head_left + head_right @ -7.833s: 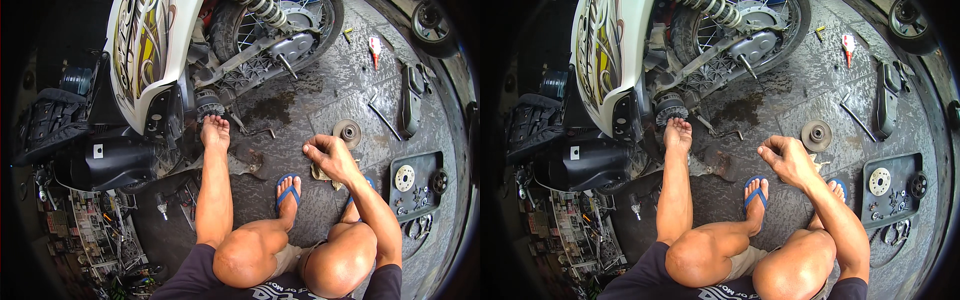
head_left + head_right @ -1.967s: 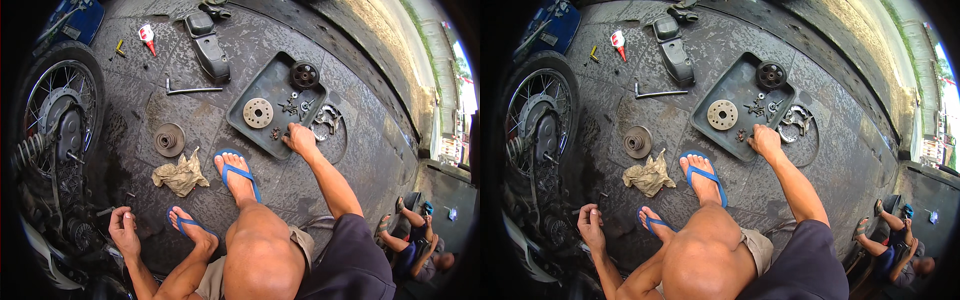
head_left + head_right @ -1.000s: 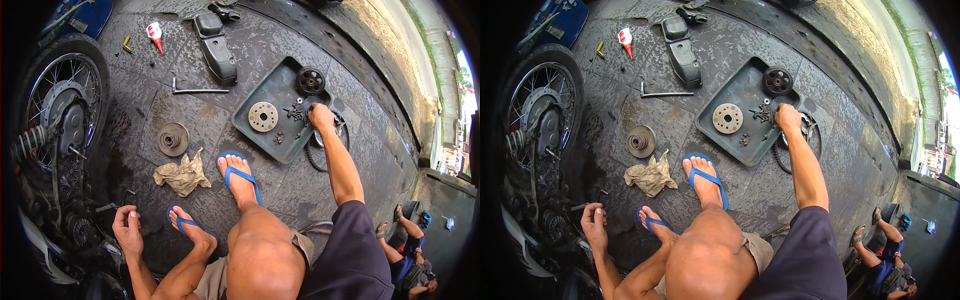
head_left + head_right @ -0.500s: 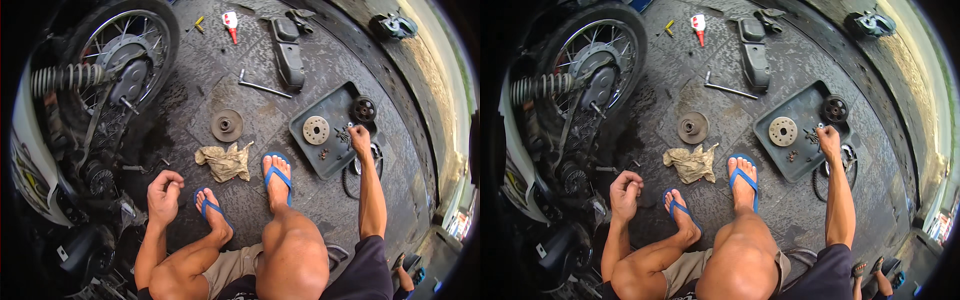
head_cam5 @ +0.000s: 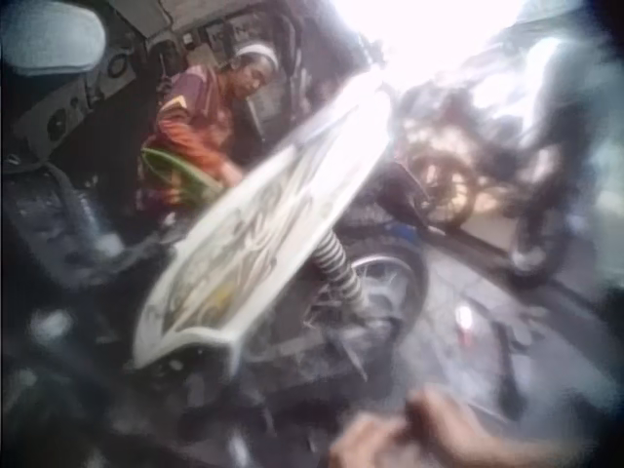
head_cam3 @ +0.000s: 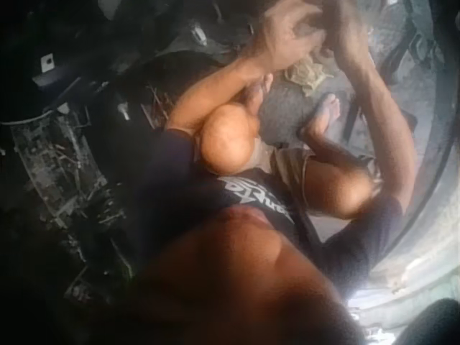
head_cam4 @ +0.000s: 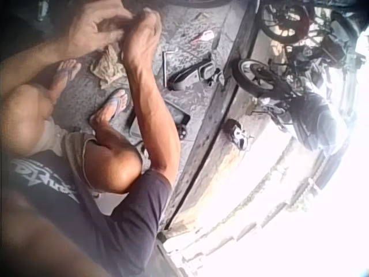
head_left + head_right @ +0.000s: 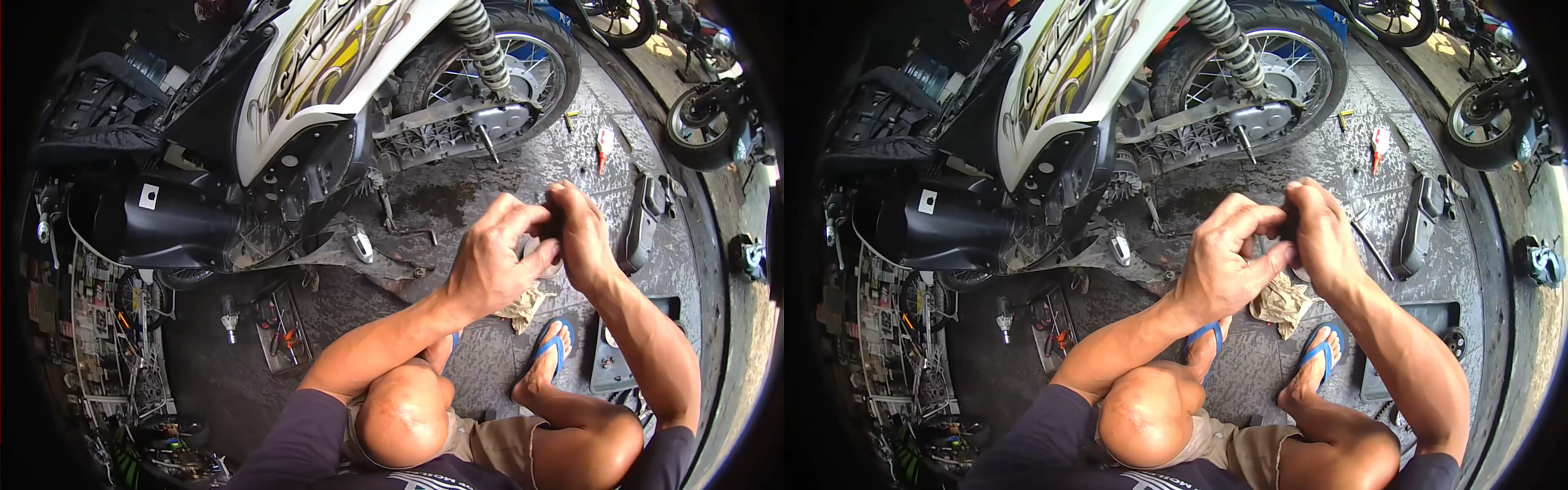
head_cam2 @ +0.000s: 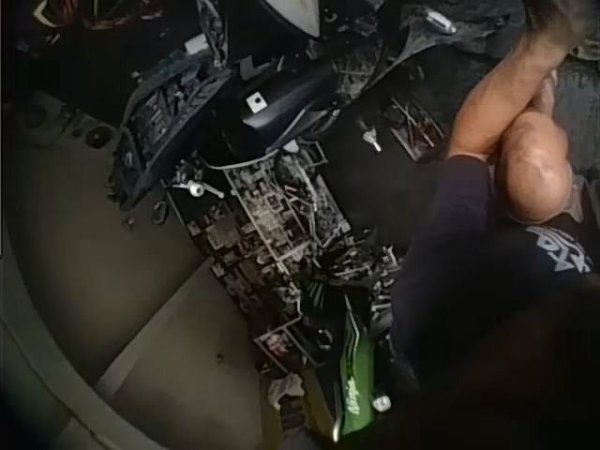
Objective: The person cleans and assembles parts of a motorcycle CVT system by hand, using a cloth to wipe internal surfaces and applying grease to a shaft before fitting components back together.
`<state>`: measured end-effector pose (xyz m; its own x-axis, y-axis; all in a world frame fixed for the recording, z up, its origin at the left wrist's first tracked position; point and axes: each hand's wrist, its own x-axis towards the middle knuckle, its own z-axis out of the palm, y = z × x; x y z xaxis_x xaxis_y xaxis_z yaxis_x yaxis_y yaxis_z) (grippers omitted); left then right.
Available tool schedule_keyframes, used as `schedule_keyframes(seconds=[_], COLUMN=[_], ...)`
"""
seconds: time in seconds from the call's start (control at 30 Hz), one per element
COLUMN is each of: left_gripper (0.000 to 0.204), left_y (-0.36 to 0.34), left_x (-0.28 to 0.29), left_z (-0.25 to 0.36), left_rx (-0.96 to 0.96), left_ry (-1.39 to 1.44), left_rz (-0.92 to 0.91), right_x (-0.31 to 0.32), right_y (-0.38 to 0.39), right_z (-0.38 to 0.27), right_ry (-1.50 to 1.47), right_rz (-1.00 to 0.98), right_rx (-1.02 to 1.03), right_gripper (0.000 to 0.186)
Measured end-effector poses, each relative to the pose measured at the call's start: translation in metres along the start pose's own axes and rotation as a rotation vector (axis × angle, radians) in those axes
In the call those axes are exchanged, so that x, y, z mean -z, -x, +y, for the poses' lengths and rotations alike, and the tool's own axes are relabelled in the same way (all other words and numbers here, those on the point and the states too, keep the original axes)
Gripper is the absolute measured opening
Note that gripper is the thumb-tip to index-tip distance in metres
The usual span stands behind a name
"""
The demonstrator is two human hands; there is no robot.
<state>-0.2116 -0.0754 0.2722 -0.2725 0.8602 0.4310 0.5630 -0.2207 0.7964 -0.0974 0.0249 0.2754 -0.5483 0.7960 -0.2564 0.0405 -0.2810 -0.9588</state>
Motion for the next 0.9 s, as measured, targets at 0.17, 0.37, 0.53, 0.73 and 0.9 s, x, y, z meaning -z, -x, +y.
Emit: schedule_keyframes(seconds=[0.17, 0.37, 0.53, 0.73, 0.9], left_gripper=[0.026, 0.021, 0.015, 0.017, 0.024], left_y=[0.013, 0.046, 0.059, 0.047, 0.048], left_x=[0.037, 0.084, 0.114, 0.144, 0.153], left_z=[-0.028, -0.073, -0.091, -0.181, -0.211], left_rx=[0.14, 0.479, 0.622, 0.431, 0.433], left_ry=[0.019, 0.303, 0.358, 0.261, -0.24], left_rz=[0.201, 0.215, 0.193, 0.057, -0.32], right_x=[-0.062, -0.134, -0.17, -0.184, -0.186], right_y=[-0.019, -0.012, -0.021, -0.03, -0.017], right_z=[0.001, 0.032, 0.057, 0.105, 0.146], right_ry=[0.145, 0.043, 0.004, -0.014, 0.002], right_rz=[-0.129, -0.216, -0.155, 0.065, 0.151], right_rx=[0.029, 0.01, -0.15, -0.193, -0.165], right_gripper=[0.031, 0.031, 0.032, 0.032, 0.035])
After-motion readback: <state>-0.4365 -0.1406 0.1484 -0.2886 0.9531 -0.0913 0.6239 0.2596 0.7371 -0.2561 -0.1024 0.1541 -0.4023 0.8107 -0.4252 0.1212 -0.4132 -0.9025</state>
